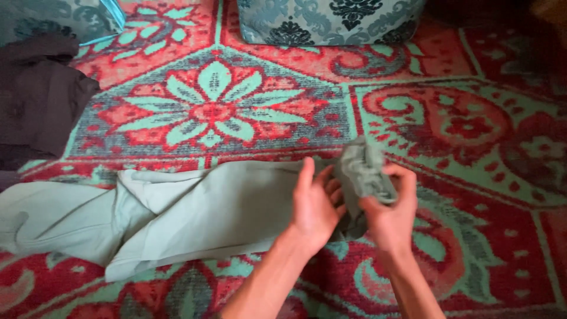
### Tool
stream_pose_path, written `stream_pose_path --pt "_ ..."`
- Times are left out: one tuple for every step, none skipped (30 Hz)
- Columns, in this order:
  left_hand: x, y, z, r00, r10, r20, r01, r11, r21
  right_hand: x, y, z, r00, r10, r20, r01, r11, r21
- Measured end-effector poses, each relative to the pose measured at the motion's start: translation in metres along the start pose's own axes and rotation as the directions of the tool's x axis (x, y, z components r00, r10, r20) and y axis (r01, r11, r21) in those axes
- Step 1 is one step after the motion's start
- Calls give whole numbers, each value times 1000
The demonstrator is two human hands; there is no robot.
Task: Folding a jacket and a hoodie on the floor and placing them in a wardrobe.
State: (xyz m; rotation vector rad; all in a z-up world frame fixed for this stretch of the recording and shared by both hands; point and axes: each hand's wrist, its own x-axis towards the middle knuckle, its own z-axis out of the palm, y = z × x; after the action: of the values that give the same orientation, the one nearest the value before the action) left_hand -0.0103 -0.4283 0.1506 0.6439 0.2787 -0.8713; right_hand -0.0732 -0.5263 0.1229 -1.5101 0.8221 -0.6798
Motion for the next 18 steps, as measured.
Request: stream_pose_path --pt "-6 10 -4 998 5 -67 -10 996 -85 -10 -11 13 981 -111 157 112 994 0" --pt "-12 20 -6 991 1 -132 -23 985 -168 -20 -23 24 927 -215 306 221 975 17" --pt "-18 32 -15 991 -1 -137 -22 987 -161 -29 -22 32 929 -211 303 215 976 22" --pt "-23 43 -22 976 31 -216 -26 999 28 -37 -21 38 789 -360 498 489 859 -154" --pt "-27 53 -29 955 78 -286 -15 976 215 -44 -21 45 592 -408 695 731 634 -251" --pt "-30 60 -46 955 74 -287 -10 976 218 -49 -16 49 596 -406 692 728 637 -254" --pt "-32 67 -64 920 136 -366 25 915 404 -55 -11 53 542 -359 760 751 612 -247" --pt "-34 75 -82 878 215 -427 76 819 568 -60 -6 58 481 -307 822 775 586 -235" --pt "-26 69 -87 879 213 -427 78 819 569 -54 -2 57 482 -306 821 774 588 -236" --pt "-19 63 -93 855 308 -417 21 783 622 -48 3 56 574 -411 709 713 676 -185" --pt "-12 58 -99 825 400 -399 -33 740 672 -42 7 55 660 -487 572 652 749 -114" --pt "-9 56 -108 826 397 -400 -32 742 670 -39 8 55 660 -485 574 652 749 -118" --pt "-6 54 -118 777 478 -410 13 638 770 -36 10 55 639 -501 584 740 607 -289" --pt "-4 53 -129 721 562 -405 70 522 850 -34 12 56 614 -512 601 789 431 -438" --pt "-14 56 -119 719 562 -408 70 525 848 -34 16 58 611 -511 604 791 431 -435" --pt "-22 59 -107 536 844 20 -35 -2 999 -35 20 58 679 -331 655 714 503 -487" --pt "-30 61 -95 303 804 511 2 -537 844 -34 24 59 717 -138 683 627 556 -546" --pt "-19 57 -95 305 802 514 -6 -538 843 -33 28 59 722 -138 678 623 554 -552"
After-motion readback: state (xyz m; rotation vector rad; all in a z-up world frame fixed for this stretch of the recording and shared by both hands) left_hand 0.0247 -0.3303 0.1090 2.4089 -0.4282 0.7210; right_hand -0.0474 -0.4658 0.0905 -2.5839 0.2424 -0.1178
